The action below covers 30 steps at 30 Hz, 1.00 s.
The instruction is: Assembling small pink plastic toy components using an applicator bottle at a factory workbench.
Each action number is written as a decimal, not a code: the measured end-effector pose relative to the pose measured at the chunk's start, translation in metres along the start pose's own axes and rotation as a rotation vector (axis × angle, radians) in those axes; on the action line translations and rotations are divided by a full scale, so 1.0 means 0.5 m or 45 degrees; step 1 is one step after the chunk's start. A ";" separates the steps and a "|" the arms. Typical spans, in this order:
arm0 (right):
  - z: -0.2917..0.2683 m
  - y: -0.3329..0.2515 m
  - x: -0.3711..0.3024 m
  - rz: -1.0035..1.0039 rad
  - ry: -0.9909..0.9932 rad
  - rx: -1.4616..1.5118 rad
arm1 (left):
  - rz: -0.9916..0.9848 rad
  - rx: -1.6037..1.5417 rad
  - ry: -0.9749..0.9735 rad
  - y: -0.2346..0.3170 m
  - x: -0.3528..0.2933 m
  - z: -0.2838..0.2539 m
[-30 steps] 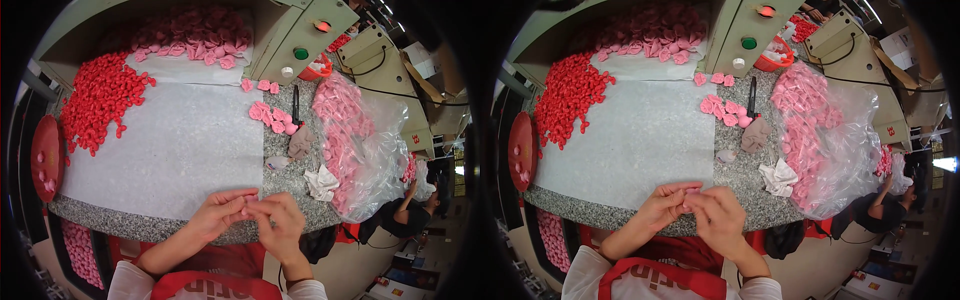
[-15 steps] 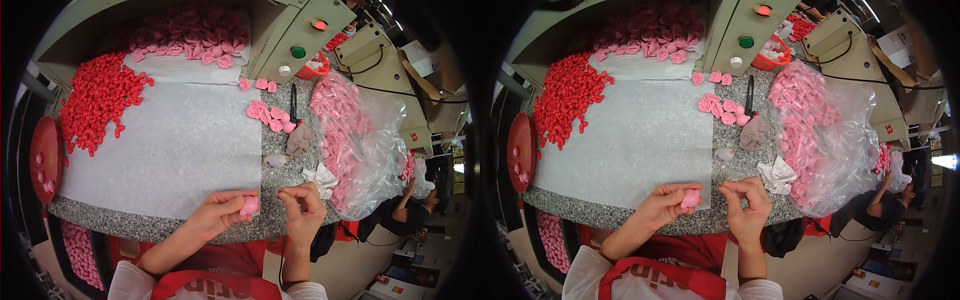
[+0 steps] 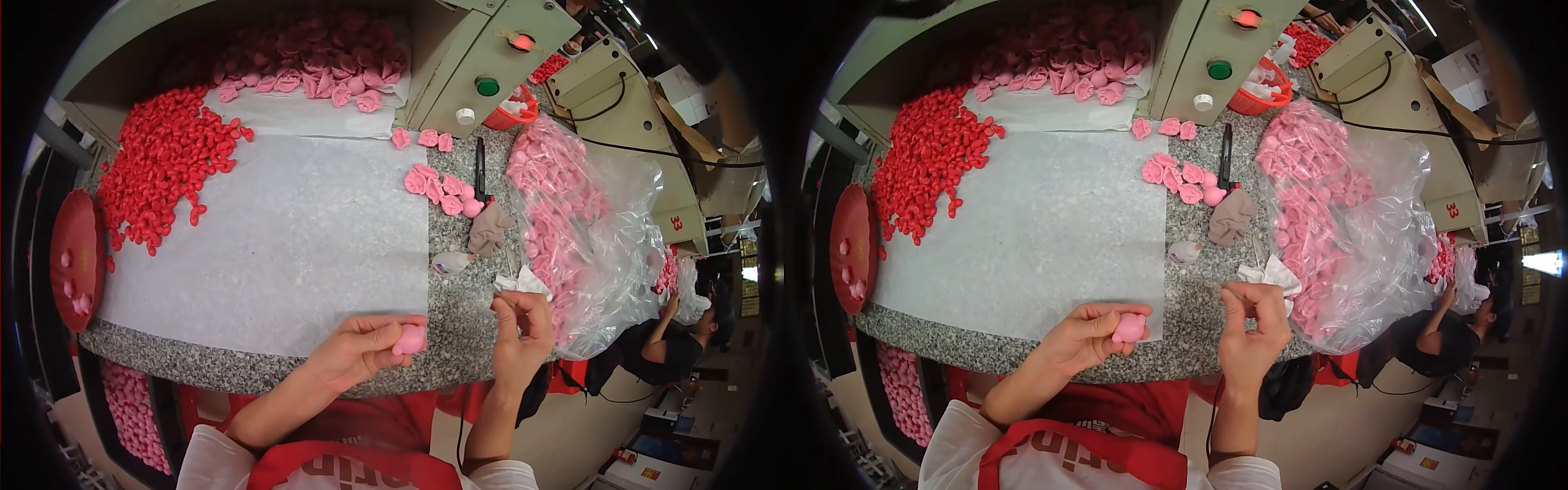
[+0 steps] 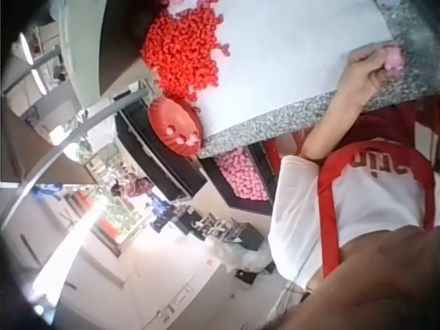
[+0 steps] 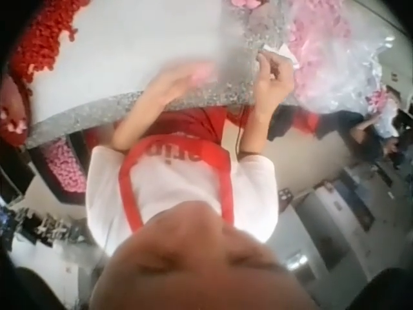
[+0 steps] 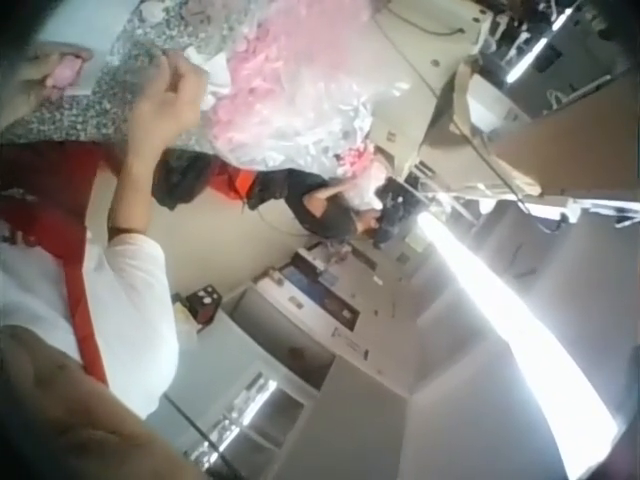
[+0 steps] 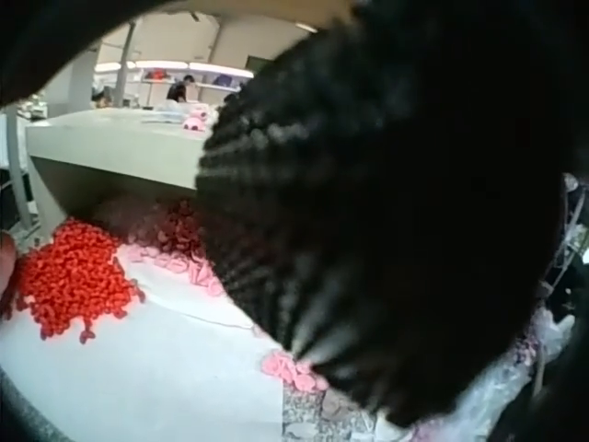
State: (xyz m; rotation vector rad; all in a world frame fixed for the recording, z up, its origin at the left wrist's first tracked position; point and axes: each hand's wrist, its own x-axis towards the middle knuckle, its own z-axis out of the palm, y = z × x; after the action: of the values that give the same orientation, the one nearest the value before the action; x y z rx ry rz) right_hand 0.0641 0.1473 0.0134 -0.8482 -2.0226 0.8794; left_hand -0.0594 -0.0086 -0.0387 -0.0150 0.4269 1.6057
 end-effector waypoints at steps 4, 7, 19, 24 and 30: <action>-0.029 0.032 0.045 0.085 0.005 -0.419 | 0.006 -0.038 0.004 0.005 -0.001 -0.008; -0.021 0.056 0.091 0.023 -0.002 -0.672 | 0.001 -0.046 0.004 0.003 0.002 -0.001; 0.150 0.163 0.334 0.177 -0.336 -0.934 | 0.062 -0.308 -0.046 0.007 0.000 -0.020; 0.061 0.138 0.303 0.382 -0.032 0.013 | 0.144 -0.430 -0.009 0.019 -0.008 -0.021; -0.047 -0.024 0.062 0.379 -0.144 0.513 | 0.154 -0.436 -0.017 0.020 -0.006 -0.019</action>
State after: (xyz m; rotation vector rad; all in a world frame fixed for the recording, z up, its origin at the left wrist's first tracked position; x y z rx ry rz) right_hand 0.0651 0.1721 0.0455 -0.8930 -1.7442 1.4724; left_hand -0.0711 -0.0143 -0.0438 -0.2418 0.1401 1.7815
